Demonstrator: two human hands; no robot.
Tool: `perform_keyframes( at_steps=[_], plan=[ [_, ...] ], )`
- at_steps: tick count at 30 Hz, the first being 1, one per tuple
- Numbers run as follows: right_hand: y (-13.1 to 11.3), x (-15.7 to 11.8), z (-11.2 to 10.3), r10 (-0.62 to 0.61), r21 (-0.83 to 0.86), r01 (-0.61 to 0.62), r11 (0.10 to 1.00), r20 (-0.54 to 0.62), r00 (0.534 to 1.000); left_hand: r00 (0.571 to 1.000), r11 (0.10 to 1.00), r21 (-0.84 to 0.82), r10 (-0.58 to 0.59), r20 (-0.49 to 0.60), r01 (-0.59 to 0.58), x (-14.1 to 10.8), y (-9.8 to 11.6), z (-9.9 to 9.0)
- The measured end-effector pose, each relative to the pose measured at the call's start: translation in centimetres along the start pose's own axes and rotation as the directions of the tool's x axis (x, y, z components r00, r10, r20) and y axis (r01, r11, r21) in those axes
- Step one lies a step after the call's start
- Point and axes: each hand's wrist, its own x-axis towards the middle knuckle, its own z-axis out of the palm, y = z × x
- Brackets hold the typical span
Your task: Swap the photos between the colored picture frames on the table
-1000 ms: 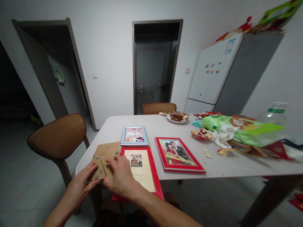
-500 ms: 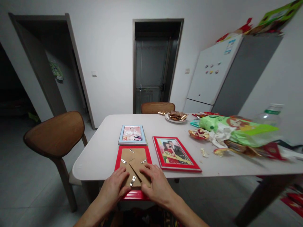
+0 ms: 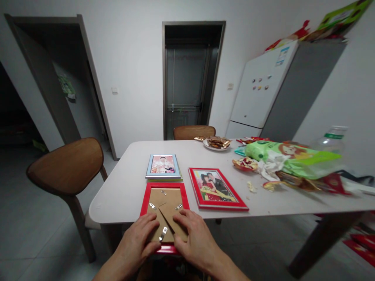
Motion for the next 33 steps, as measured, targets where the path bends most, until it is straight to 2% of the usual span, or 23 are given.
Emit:
perform_keyframes(
  at_steps=[3, 8, 15, 22, 26, 33],
  plan=[
    [0.4, 0.4, 0.8, 0.015, -0.034, -0.016, 0.999, -0.012, 1.000, 1.000, 1.000, 0.002, -0.019, 0.011, 0.019, 0.3, -0.3, 0.5],
    [1.4, 1.6, 2.1, -0.056, -0.140, 0.045, 0.989, -0.070, 0.996, 1.000, 1.000, 0.004, -0.030, 0.006, 0.030, 1.4, -1.0, 0.9],
    [1.9, 2.3, 1.9, -0.122, -0.204, 0.108, 0.973, -0.061, 0.991, 1.000, 1.000, -0.007, -0.029, -0.010, 0.029, 1.5, -1.4, 1.5],
    [2.6, 5.1, 1.6, -0.025, -0.358, -0.005, 0.934, -0.081, 0.996, 0.998, 0.999, -0.039, -0.031, -0.059, 0.029, 1.3, -1.2, 1.5],
    [2.9, 5.6, 1.6, -0.007, -0.347, -0.011, 0.938, -0.051, 0.999, 0.996, 0.999, -0.046, -0.031, -0.085, 0.027, 1.3, -1.2, 1.5],
    [3.0, 4.6, 1.2, -0.052, -0.322, 0.041, 0.946, -0.026, 0.998, 0.996, 0.997, -0.067, -0.044, -0.073, 0.039, 1.3, -1.2, 1.4]
  ],
)
